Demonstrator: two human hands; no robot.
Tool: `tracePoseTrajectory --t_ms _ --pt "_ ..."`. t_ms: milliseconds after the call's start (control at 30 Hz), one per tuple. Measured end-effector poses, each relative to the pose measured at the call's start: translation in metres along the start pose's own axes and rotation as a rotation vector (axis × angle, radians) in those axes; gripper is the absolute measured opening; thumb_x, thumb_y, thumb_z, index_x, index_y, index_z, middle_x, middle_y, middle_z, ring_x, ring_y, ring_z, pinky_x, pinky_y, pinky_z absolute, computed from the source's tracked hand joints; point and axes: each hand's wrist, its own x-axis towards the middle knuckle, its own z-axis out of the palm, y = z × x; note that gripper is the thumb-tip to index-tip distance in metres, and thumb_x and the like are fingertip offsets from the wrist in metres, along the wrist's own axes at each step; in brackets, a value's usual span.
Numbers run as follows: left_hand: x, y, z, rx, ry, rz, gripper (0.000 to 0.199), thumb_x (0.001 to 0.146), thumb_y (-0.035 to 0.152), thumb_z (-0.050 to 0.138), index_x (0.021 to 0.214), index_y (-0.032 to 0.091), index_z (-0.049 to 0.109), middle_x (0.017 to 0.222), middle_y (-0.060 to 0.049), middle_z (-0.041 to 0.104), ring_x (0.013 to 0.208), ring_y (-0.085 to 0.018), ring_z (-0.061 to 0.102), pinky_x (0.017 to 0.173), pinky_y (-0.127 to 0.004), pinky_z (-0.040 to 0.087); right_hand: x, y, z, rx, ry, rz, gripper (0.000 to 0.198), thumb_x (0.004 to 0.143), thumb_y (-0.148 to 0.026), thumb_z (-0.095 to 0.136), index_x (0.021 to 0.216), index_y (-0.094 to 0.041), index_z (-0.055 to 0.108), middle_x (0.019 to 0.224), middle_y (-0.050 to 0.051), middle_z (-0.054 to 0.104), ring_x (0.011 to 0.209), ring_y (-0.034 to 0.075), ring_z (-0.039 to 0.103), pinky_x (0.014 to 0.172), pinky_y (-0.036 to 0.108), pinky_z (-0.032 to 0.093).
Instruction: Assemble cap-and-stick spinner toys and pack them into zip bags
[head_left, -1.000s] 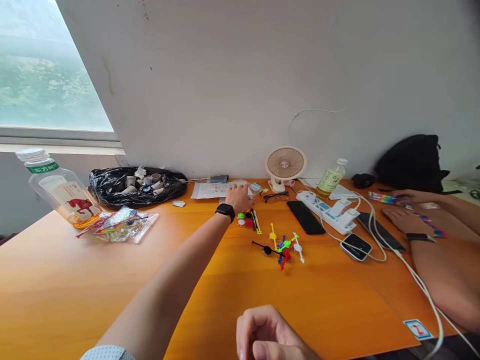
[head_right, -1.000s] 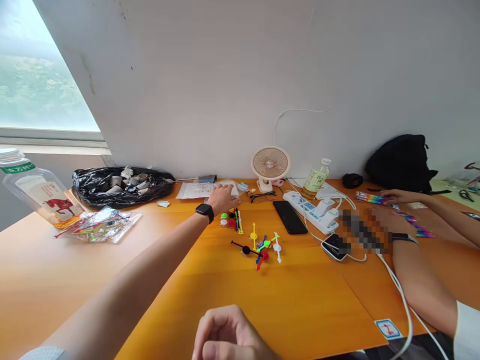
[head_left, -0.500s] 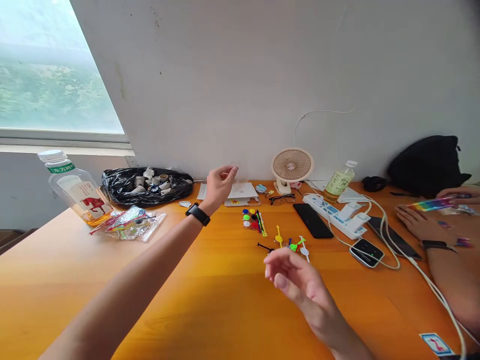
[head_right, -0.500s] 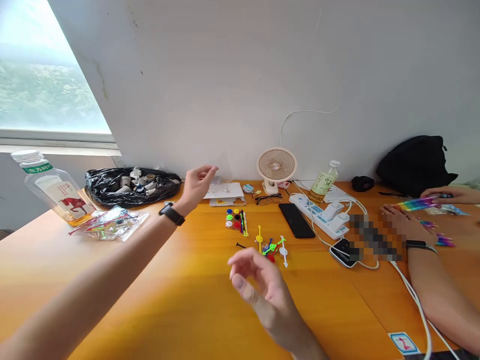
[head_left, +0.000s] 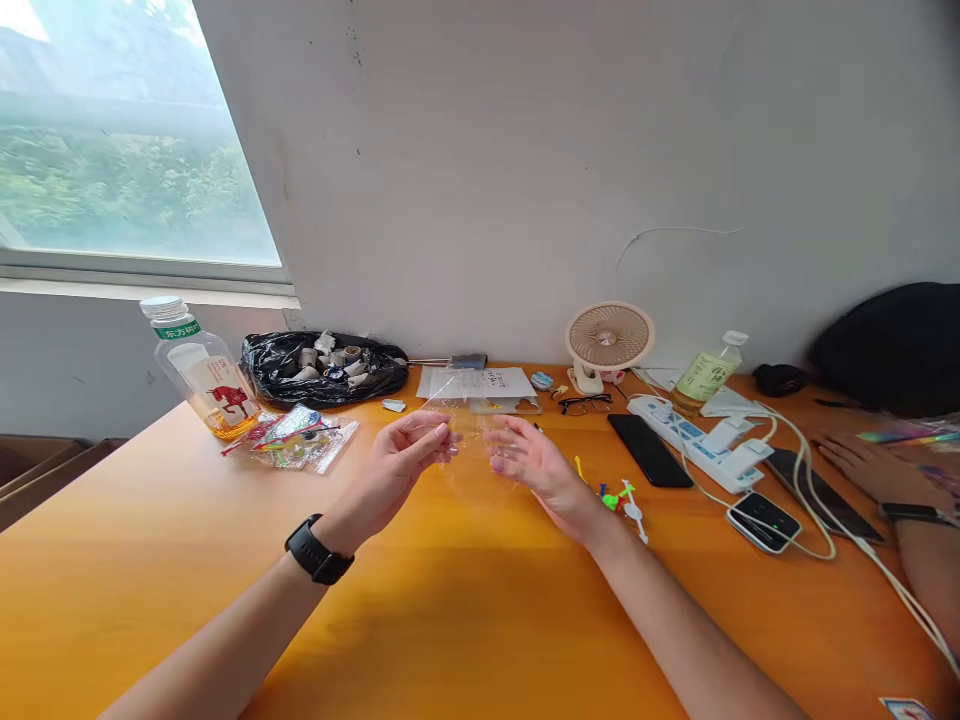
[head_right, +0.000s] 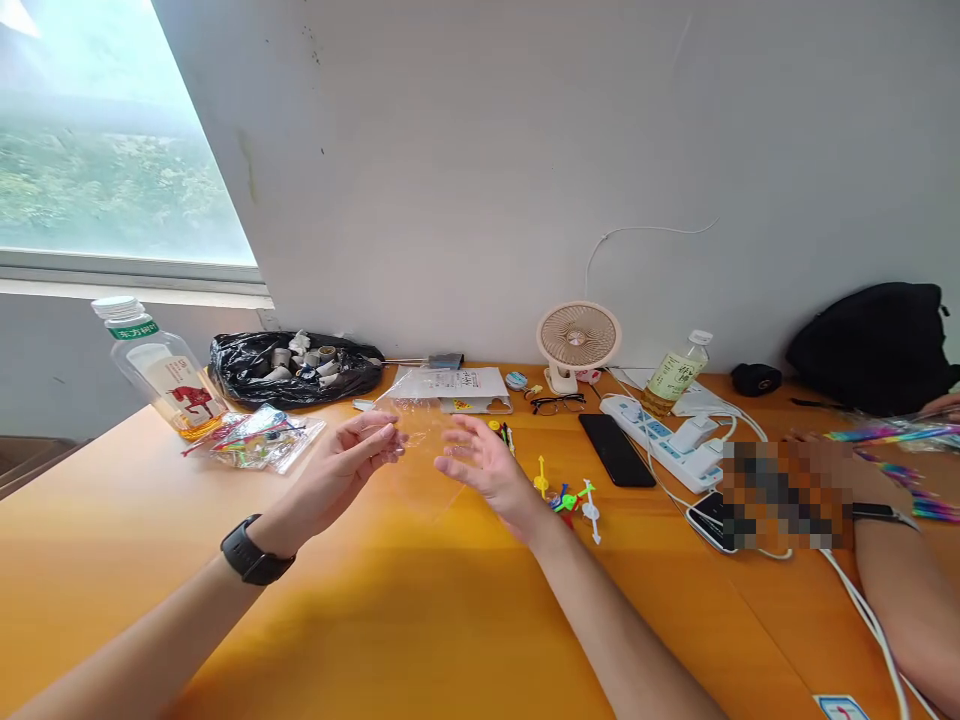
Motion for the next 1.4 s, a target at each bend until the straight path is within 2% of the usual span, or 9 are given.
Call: tracePoseTrajectory --t_ms 100,167,300,567,700,833,1000,1133,1400 --pt "0.0 -0.012 -0.012 0.005 0.007 -0.072 0.03 0.089 0.043 0.081 0.097 0.017 0.068 0.096 -0.008 0.074 0.084 -0.017 0.068 0.082 -0.029 0.056 -0.001 0.006 -0.005 0.091 -0.038 0.023 0.055 0.077 -0.038 0.089 0.124 -0.024 0.065 0.089 0.0 0.069 0.075 0.013 0.065 0.071 0.027 0.052" --pt "0.001 -0.017 -0.018 0.05 0.003 -0.116 0.034 0.091 0.048 0.077 0.099 0.016 0.068 0.099 -0.009 0.074 0.082 -0.016 0.069 0.077 -0.028 0.055 -0.002 0.008 -0.009 0.05 -0.048 0.033 0.051 0.074 -0.036 0.091 0.117 -0.021 0.069 0.079 -0.002 0.067 0.066 0.012 0.062 0.064 0.025 0.049" --pt "0.003 -0.024 -0.022 0.24 -0.018 -0.142 0.043 0.086 0.054 0.08 0.101 0.015 0.069 0.084 -0.006 0.072 0.067 -0.014 0.063 0.061 -0.024 0.049 -0.002 0.014 -0.014 -0.046 -0.095 0.129 0.054 0.066 -0.031 0.093 0.113 -0.02 0.07 0.084 0.001 0.072 0.071 0.015 0.067 0.066 0.028 0.053" --pt "0.005 -0.042 -0.028 0.417 0.08 -0.093 0.05 0.093 0.067 0.064 0.095 0.018 0.057 0.069 0.0 0.065 0.042 -0.008 0.051 0.039 -0.017 0.036 0.002 0.019 -0.02 -0.003 0.105 0.099 0.042 0.071 -0.021 0.077 0.112 -0.022 0.066 0.094 0.001 0.067 0.079 0.016 0.071 0.079 0.036 0.061" --pt "0.003 -0.05 -0.027 0.454 0.177 -0.03 0.048 0.099 0.07 0.049 0.095 0.022 0.048 0.064 0.003 0.063 0.04 -0.011 0.054 0.036 -0.017 0.038 0.003 0.022 -0.021 0.027 0.115 0.055 0.045 0.074 -0.027 0.081 0.116 -0.022 0.065 0.095 0.001 0.066 0.083 0.017 0.071 0.086 0.039 0.061" --pt "0.003 -0.057 -0.027 0.518 0.241 0.011 0.047 0.101 0.07 0.043 0.094 0.023 0.048 0.05 0.008 0.051 0.032 -0.01 0.044 0.033 -0.016 0.032 0.005 0.029 -0.019 0.003 0.094 0.064 0.047 0.073 -0.033 0.086 0.114 -0.022 0.066 0.089 0.0 0.065 0.076 0.017 0.07 0.078 0.037 0.061" --pt "0.005 -0.055 -0.031 0.553 0.219 -0.051 0.047 0.096 0.07 0.053 0.102 0.023 0.053 0.047 0.009 0.052 0.027 -0.011 0.042 0.03 -0.017 0.028 0.007 0.028 -0.021 0.0 0.158 0.034 0.048 0.072 -0.038 0.088 0.112 -0.021 0.066 0.087 0.0 0.066 0.076 0.017 0.069 0.075 0.035 0.059" --pt "0.004 -0.052 -0.028 0.55 0.233 -0.055 0.047 0.095 0.069 0.054 0.104 0.023 0.053 0.047 0.009 0.053 0.027 -0.011 0.042 0.03 -0.016 0.028 0.004 0.025 -0.02 0.003 0.057 0.093 0.052 0.073 -0.034 0.086 0.118 -0.022 0.063 0.091 0.001 0.068 0.077 0.016 0.068 0.08 0.035 0.059" --pt "0.002 -0.051 -0.019 0.482 0.151 -0.043 0.047 0.099 0.069 0.049 0.103 0.022 0.053 0.048 0.009 0.049 0.03 -0.01 0.038 0.03 -0.016 0.028 0.004 0.033 -0.019 -0.121 -0.038 -0.001 0.085 0.07 -0.031 0.092 0.142 -0.029 0.047 0.103 0.0 0.062 0.075 0.011 0.061 0.072 0.027 0.055"
